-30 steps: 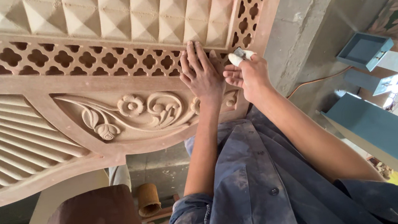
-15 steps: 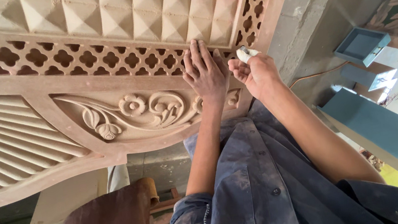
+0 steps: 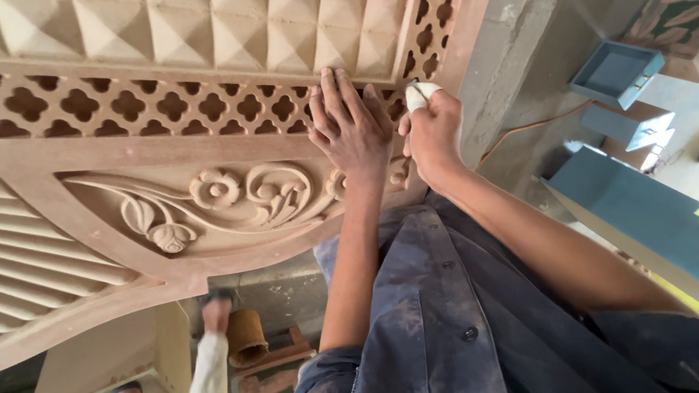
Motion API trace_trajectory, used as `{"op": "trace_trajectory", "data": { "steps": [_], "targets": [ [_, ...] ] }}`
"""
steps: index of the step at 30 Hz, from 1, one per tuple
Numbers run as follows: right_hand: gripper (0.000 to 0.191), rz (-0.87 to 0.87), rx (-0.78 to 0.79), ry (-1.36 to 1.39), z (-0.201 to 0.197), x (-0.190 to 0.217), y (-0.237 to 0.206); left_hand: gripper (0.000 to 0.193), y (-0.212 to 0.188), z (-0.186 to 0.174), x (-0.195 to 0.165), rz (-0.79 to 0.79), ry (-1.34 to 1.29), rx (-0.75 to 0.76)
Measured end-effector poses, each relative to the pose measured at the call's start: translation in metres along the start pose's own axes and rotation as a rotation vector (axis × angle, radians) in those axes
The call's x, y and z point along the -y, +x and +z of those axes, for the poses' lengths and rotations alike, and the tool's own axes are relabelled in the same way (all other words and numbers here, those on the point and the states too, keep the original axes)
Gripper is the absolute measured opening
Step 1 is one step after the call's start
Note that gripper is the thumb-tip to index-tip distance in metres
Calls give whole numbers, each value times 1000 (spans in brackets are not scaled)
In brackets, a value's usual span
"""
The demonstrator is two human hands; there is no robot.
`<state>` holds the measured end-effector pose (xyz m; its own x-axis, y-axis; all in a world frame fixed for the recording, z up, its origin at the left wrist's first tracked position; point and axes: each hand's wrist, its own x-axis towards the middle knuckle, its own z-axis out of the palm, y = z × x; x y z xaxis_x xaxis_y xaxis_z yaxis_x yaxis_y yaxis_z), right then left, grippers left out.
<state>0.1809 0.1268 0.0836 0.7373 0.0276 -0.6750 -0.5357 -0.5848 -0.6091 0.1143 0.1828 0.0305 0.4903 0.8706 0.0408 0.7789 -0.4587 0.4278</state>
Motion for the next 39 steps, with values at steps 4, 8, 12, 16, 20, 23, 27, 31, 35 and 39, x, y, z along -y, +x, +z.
{"op": "trace_trajectory", "data": {
  "steps": [4,8,12,16,20,23,27,31,35,39],
  "targets": [
    [27,23,56,7,-11,-2,2,44,0,-3,0,-1,2,6],
    [20,476,-29,655,-9,-4,9,44,3,-4,0,12,7,5],
    [12,485,-19,695,-4,-4,0,44,2,-3,-3,9,34,5],
    [13,202,15,161,-9,8,-10,45,-3,-1,-2,9,23,16],
    [22,-149,224,-308,-20,19,-8,45,-4,-1,0,16,23,30],
    [24,294,2,198,-19,5,6,45,-2,0,-1,16,17,23],
    [20,507,162,964,-20,-34,21,44,-1,0,-2,17,24,8],
    [21,467,249,866,-26,-56,21,43,-2,0,-1,33,69,44],
    [18,-13,176,59,-39,-44,26,44,-1,1,-1,30,51,11],
    [3,-1009,449,-894,-67,-9,61,47,2,0,0,41,39,14]
  ]
}}
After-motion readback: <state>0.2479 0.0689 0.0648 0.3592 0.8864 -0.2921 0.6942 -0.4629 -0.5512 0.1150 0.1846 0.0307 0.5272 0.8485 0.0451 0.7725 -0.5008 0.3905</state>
